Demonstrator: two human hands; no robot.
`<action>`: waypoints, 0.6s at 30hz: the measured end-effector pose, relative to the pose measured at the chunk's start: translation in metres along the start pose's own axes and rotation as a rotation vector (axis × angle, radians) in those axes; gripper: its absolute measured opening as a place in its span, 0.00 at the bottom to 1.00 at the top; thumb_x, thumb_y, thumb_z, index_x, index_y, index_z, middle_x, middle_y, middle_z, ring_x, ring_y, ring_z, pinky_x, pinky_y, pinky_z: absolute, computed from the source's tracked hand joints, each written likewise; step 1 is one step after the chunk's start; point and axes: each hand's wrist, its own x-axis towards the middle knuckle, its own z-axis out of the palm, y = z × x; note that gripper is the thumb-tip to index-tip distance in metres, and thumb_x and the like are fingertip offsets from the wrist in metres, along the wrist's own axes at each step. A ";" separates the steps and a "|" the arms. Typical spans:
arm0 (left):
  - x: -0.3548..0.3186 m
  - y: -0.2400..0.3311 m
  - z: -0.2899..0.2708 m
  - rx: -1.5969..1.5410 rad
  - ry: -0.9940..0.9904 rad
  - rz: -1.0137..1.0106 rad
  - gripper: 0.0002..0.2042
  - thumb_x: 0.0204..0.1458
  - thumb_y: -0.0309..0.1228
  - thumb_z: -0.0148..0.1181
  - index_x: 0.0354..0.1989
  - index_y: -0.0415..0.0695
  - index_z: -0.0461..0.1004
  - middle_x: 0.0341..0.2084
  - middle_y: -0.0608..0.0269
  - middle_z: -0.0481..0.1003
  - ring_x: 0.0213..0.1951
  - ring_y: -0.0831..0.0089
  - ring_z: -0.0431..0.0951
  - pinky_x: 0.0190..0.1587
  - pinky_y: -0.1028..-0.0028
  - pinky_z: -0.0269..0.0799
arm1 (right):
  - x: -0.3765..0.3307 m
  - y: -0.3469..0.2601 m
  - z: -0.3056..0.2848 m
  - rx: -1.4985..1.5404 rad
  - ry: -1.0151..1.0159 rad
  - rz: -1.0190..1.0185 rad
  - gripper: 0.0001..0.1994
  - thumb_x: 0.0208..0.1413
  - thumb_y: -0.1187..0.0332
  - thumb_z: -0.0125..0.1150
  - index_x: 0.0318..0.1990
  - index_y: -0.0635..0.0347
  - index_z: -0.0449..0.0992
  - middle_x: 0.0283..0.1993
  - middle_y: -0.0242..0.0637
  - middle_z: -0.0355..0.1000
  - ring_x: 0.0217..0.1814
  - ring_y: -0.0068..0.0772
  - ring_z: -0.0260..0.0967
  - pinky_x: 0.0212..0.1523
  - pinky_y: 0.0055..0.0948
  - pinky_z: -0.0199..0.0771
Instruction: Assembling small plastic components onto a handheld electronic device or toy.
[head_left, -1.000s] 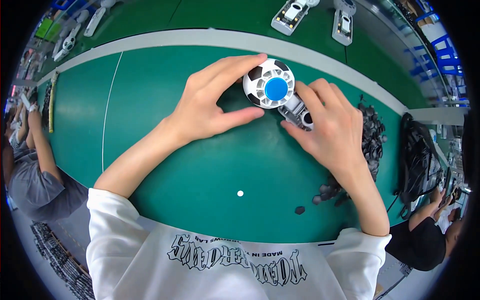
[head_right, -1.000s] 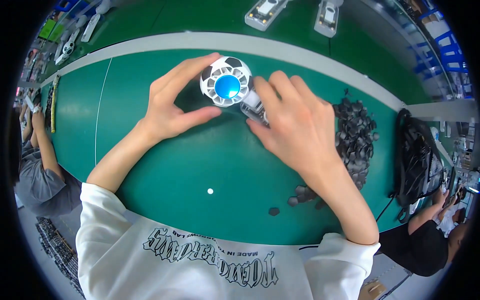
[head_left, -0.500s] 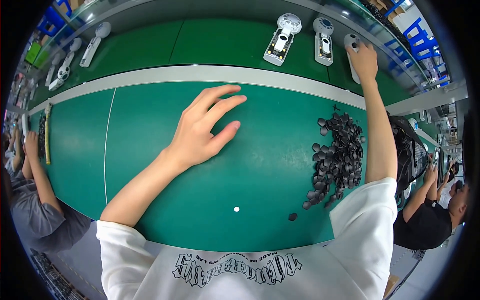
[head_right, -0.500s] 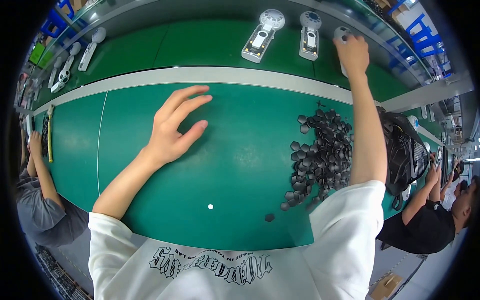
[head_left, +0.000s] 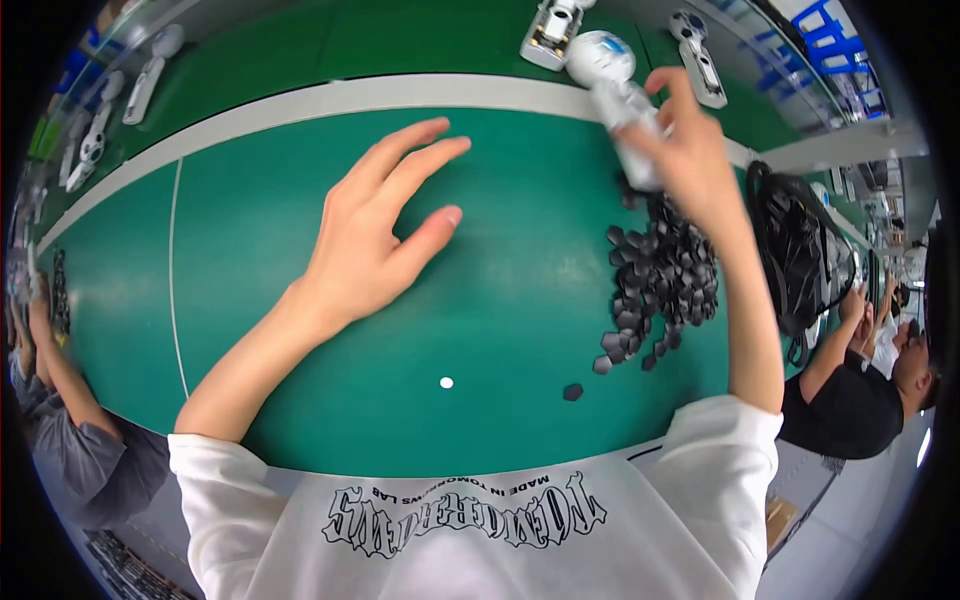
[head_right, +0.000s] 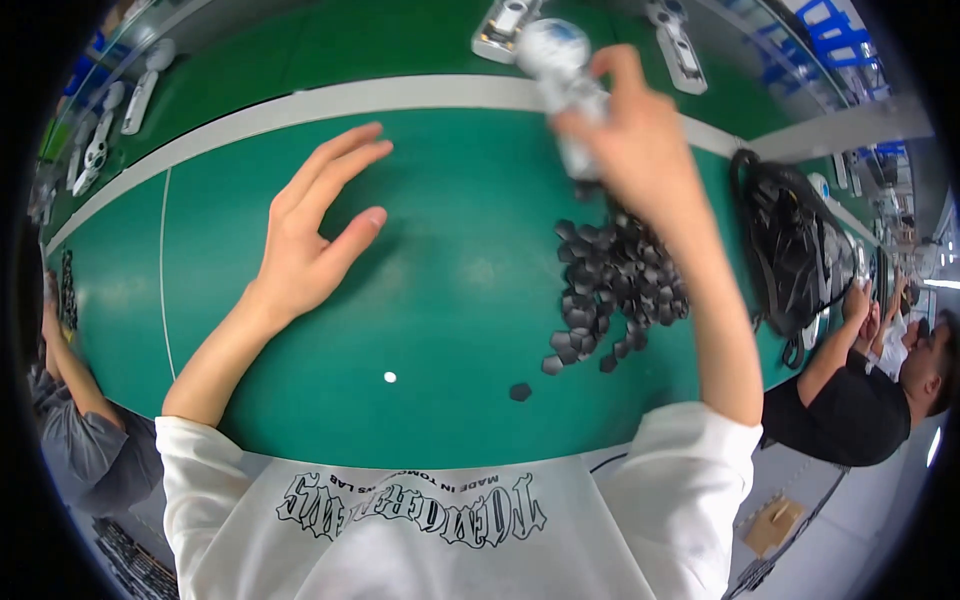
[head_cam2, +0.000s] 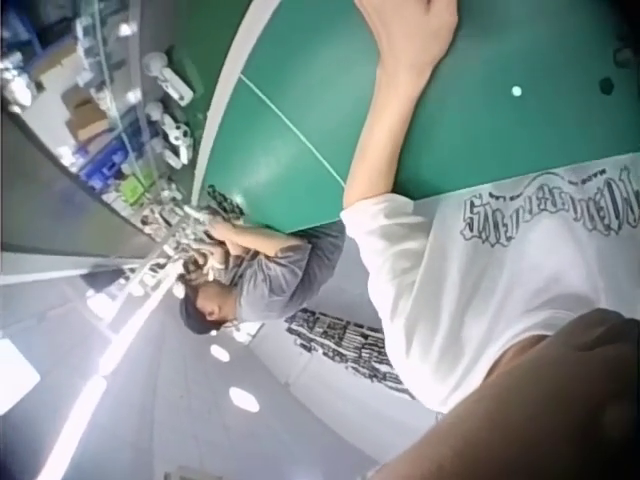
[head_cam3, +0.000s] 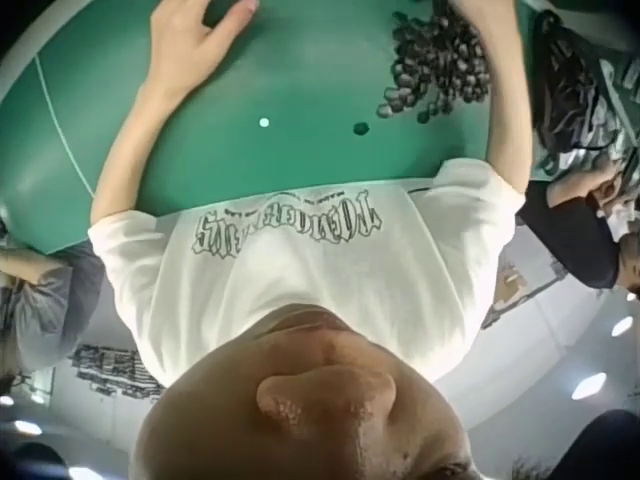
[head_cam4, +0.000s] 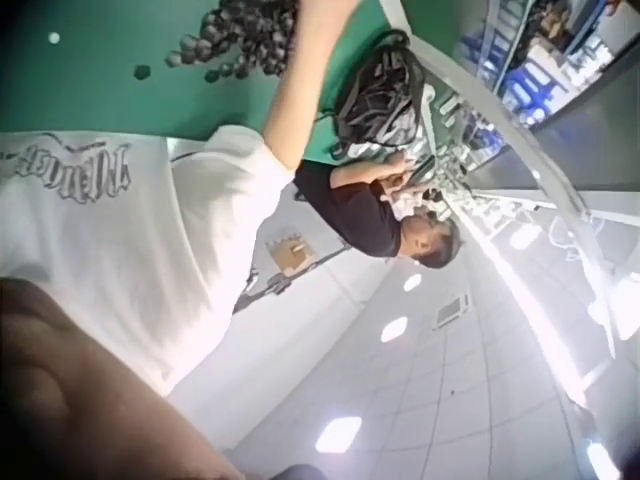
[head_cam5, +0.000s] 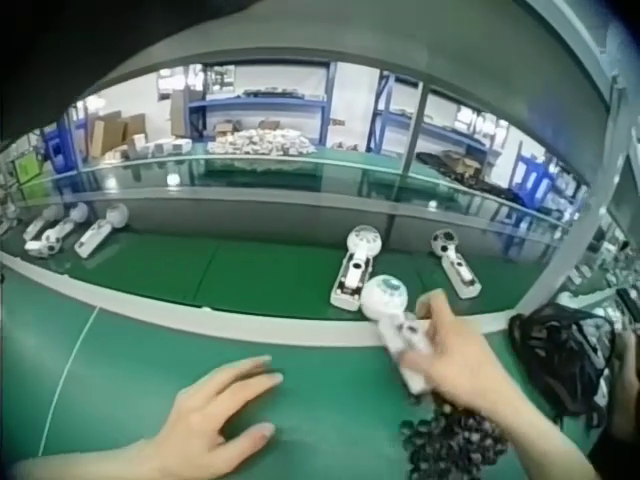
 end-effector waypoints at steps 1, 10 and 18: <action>-0.001 0.004 0.004 -0.005 -0.012 -0.002 0.26 0.51 0.27 0.65 0.62 0.42 0.74 0.65 0.47 0.70 0.63 0.48 0.73 0.64 0.58 0.69 | -0.027 -0.022 0.008 0.065 -0.039 -0.054 0.26 0.50 0.58 0.69 0.54 0.57 0.68 0.32 0.47 0.76 0.35 0.45 0.78 0.36 0.35 0.75; -0.003 0.015 0.003 -0.223 -0.183 -0.069 0.33 0.48 0.31 0.67 0.67 0.46 0.70 0.70 0.44 0.62 0.68 0.48 0.68 0.69 0.57 0.62 | -0.074 -0.038 0.014 0.037 -0.023 -0.412 0.11 0.55 0.67 0.69 0.42 0.62 0.78 0.36 0.41 0.77 0.35 0.38 0.76 0.37 0.33 0.75; 0.012 0.001 0.011 -0.105 -0.176 0.057 0.33 0.45 0.29 0.63 0.65 0.40 0.71 0.69 0.45 0.66 0.68 0.49 0.68 0.70 0.57 0.60 | -0.036 0.037 0.003 -0.122 -0.139 -0.309 0.08 0.51 0.73 0.69 0.38 0.65 0.79 0.29 0.36 0.72 0.28 0.28 0.67 0.31 0.28 0.66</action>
